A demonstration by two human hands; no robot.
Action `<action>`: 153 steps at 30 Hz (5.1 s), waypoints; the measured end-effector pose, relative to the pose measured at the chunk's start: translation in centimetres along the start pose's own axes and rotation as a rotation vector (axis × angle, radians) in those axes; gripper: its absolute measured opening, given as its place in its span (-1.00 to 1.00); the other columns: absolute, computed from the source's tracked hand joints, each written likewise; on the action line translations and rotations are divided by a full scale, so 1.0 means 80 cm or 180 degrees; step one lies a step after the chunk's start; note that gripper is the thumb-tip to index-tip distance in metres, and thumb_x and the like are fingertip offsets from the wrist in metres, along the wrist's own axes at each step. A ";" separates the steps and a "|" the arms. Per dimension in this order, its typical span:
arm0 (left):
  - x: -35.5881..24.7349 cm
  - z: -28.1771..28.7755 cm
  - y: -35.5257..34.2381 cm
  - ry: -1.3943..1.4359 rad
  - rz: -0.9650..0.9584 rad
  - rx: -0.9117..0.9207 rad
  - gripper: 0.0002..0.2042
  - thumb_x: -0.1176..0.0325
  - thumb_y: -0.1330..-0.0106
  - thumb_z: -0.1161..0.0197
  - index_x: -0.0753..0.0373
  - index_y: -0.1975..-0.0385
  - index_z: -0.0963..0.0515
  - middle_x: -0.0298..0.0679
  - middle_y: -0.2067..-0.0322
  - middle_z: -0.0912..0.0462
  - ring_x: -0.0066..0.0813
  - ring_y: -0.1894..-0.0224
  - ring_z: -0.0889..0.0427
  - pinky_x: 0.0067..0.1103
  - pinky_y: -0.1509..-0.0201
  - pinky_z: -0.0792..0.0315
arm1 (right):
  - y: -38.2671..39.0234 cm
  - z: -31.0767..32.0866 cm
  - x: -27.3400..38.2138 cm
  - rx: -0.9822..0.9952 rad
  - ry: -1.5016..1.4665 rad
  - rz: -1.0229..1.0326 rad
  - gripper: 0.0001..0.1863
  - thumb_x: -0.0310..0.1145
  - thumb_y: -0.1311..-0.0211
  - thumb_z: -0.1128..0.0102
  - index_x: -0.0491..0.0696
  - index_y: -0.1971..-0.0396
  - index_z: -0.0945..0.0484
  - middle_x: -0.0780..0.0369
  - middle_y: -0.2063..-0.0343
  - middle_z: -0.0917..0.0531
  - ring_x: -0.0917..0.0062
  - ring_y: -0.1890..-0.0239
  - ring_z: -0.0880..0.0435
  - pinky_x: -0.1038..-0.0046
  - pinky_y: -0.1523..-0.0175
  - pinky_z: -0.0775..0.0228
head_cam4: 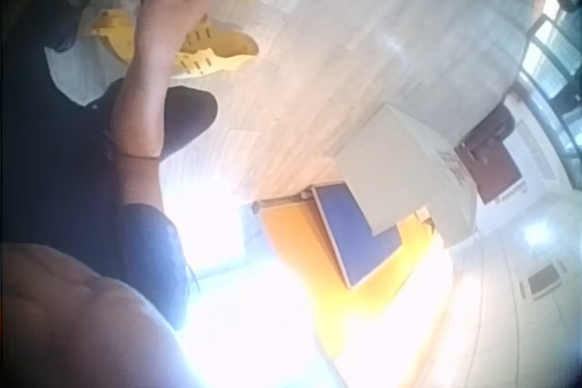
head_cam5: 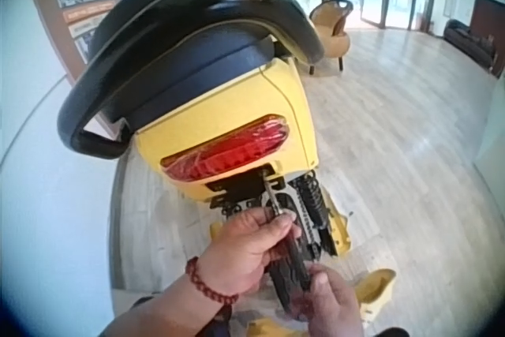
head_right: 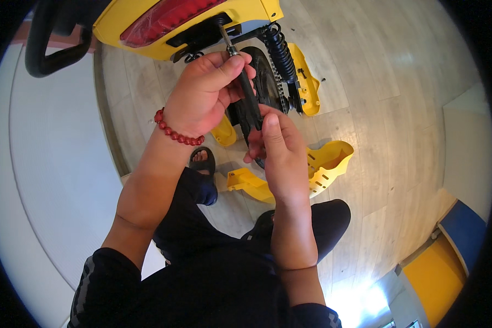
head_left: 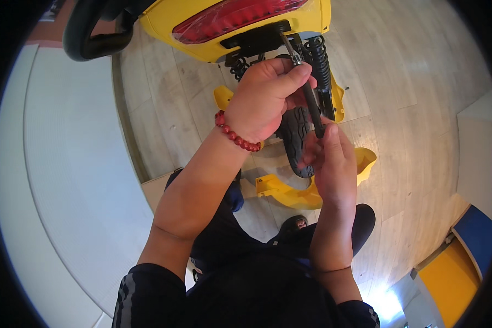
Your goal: Replacing a bracket on the rear section of a small yellow motorcycle or scooter.
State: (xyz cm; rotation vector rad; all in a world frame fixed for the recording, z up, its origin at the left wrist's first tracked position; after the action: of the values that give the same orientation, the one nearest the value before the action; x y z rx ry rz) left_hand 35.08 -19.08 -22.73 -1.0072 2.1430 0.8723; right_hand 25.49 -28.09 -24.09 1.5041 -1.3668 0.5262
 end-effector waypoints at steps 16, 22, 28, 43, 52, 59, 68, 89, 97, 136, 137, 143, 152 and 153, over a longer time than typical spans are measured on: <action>0.002 -0.005 0.004 -0.0166 -0.0120 -0.0087 -0.74 0.33 -0.27 -0.11 0.33 0.12 -0.42 -0.34 0.42 -0.49 -0.58 0.41 -0.47 -0.61 0.28 -0.40 | 0.004 -0.016 0.012 -0.0006 0.1968 0.0703 -0.65 -0.33 -0.20 -0.06 -0.25 0.10 -0.38 0.18 0.62 -0.49 0.54 0.59 -0.48 0.44 0.43 -0.38; -0.001 -0.002 0.000 -0.0008 0.0075 0.0027 -0.77 0.40 -0.23 -0.14 0.32 0.15 -0.45 -0.29 0.38 -0.51 -0.56 0.40 -0.52 -0.59 0.27 -0.45 | 0.010 -0.032 -0.003 0.0927 -0.1639 -0.0411 -0.50 -0.12 -0.30 0.11 -0.25 -0.03 -0.28 0.24 0.62 -0.46 0.57 0.62 -0.40 0.46 0.41 -0.47; -0.010 0.000 0.008 0.0125 -0.0052 -0.0108 -0.78 0.41 -0.23 -0.13 0.32 0.15 -0.44 -0.29 0.38 -0.52 -0.55 0.35 -0.54 -0.57 0.19 -0.48 | 0.025 -0.035 0.039 -0.0468 0.2353 0.1444 -0.80 -0.43 -0.12 -0.16 -0.22 0.28 -0.51 0.31 0.68 -0.45 0.67 0.65 -0.42 0.60 0.53 -0.26; -0.008 -0.007 0.012 0.0428 0.0143 0.0011 -0.79 0.38 -0.29 -0.02 0.32 0.15 -0.42 -0.22 0.33 -0.54 -0.44 0.34 -0.57 -0.50 0.12 -0.50 | 0.017 -0.038 0.003 0.0475 -0.0270 0.0217 -0.51 -0.13 -0.32 0.13 -0.28 0.01 -0.32 0.29 0.56 -0.44 0.67 0.56 -0.42 0.57 0.42 -0.40; -0.005 -0.002 0.006 0.0013 -0.0207 0.0195 -0.74 0.44 -0.26 -0.06 0.30 0.05 -0.39 -0.26 0.28 -0.52 -0.48 0.30 -0.55 -0.53 0.10 -0.47 | 0.018 -0.034 0.017 0.0212 0.0122 0.0499 -0.57 -0.23 -0.26 0.00 -0.28 0.03 -0.36 0.30 0.53 -0.45 0.65 0.54 -0.44 0.56 0.35 -0.44; -0.013 -0.005 0.010 0.0288 -0.0062 0.0250 -0.70 0.42 -0.26 -0.06 0.29 0.01 -0.36 -0.25 0.28 -0.53 -0.47 0.26 -0.57 -0.51 0.10 -0.49 | 0.014 -0.037 -0.003 0.0784 -0.0855 -0.0106 -0.59 -0.30 -0.20 -0.10 -0.22 0.02 -0.38 0.29 0.48 -0.46 0.61 0.45 -0.50 0.56 0.26 -0.43; -0.011 0.001 0.009 0.0168 -0.0147 0.0191 -0.74 0.42 -0.28 -0.03 0.33 0.05 -0.37 -0.26 0.32 -0.52 -0.44 0.28 -0.57 -0.49 0.11 -0.49 | 0.014 -0.029 0.017 -0.0101 0.0344 0.1101 -0.56 -0.49 -0.07 -0.21 -0.22 0.03 -0.34 0.25 0.34 -0.44 0.66 0.38 -0.47 0.66 0.25 -0.37; -0.012 -0.007 0.009 0.0405 -0.0078 0.0205 -0.74 0.46 -0.27 -0.03 0.30 0.05 -0.37 -0.22 0.22 -0.52 -0.45 0.21 -0.55 -0.54 0.14 -0.47 | 0.008 -0.049 0.036 0.0303 -0.0187 0.1239 -0.59 -0.55 -0.22 0.12 -0.20 -0.10 -0.24 0.28 0.24 -0.42 0.65 0.37 -0.35 0.64 0.22 -0.26; -0.013 -0.008 0.002 -0.0081 -0.0303 0.0032 -0.74 0.48 -0.27 0.02 0.33 0.04 -0.36 -0.19 0.20 -0.51 -0.41 0.22 -0.54 -0.50 0.09 -0.43 | 0.013 -0.046 0.057 -0.0176 0.2807 0.2435 -0.58 -0.56 -0.14 0.03 -0.21 -0.05 -0.22 0.14 0.15 -0.41 0.45 0.22 -0.45 0.49 0.12 -0.33; -0.015 -0.007 0.005 0.0508 -0.0254 0.0140 -0.77 0.50 -0.28 0.07 0.35 0.09 -0.37 -0.17 0.23 -0.52 -0.37 0.23 -0.57 -0.44 0.05 -0.49 | 0.027 -0.040 0.011 0.0561 -0.0924 0.0198 -0.52 -0.35 -0.17 -0.12 -0.25 -0.04 -0.26 0.11 0.34 -0.53 0.51 0.37 -0.59 0.53 0.26 -0.45; -0.015 -0.007 0.006 0.0511 -0.0247 0.0143 -0.77 0.50 -0.28 0.07 0.35 0.09 -0.37 -0.17 0.23 -0.52 -0.37 0.23 -0.57 -0.44 0.05 -0.49 | 0.025 -0.035 0.010 0.0312 -0.0600 0.0135 -0.55 -0.37 -0.16 -0.14 -0.25 -0.01 -0.31 0.13 0.40 -0.54 0.54 0.42 -0.57 0.55 0.30 -0.43; -0.010 -0.001 0.004 -0.0139 -0.0360 -0.0060 -0.75 0.47 -0.26 -0.04 0.35 0.08 -0.37 -0.19 0.25 -0.53 -0.40 0.21 -0.56 -0.44 0.06 -0.49 | 0.031 -0.037 0.032 -0.0397 0.2478 0.1824 -0.60 -0.45 -0.09 -0.20 -0.25 0.06 -0.40 0.24 0.48 -0.54 0.66 0.52 -0.48 0.69 0.37 -0.30; -0.011 -0.004 0.004 0.0347 -0.0299 0.0013 -0.76 0.40 -0.30 0.00 0.34 0.09 -0.36 -0.16 0.24 -0.52 -0.37 0.19 -0.56 -0.40 0.01 -0.46 | 0.019 -0.025 -0.008 -0.0116 -0.0301 0.0026 -0.69 -0.39 -0.22 -0.05 -0.22 0.08 -0.39 0.32 0.58 -0.46 0.70 0.59 -0.44 0.69 0.47 -0.29; -0.011 -0.006 0.002 0.0428 -0.0240 0.0098 -0.76 0.38 -0.31 0.01 0.33 0.09 -0.35 -0.17 0.25 -0.52 -0.38 0.20 -0.56 -0.40 0.01 -0.46 | 0.016 -0.020 -0.003 -0.0224 0.0082 0.0273 -0.70 -0.42 -0.21 -0.05 -0.22 0.08 -0.39 0.31 0.58 -0.46 0.68 0.59 -0.46 0.68 0.47 -0.30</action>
State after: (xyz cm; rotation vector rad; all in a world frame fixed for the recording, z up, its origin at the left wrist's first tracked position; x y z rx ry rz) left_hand 35.29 -18.98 -21.71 -1.1525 2.2066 0.7526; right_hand 24.72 -26.44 -23.16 1.3825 -1.4204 0.5439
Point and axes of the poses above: each hand's wrist, its own y-axis away from the middle knuckle, its own z-axis out of the back of the hand, x = y × z, the point moved 8 cm from there along -y, towards the middle knuckle
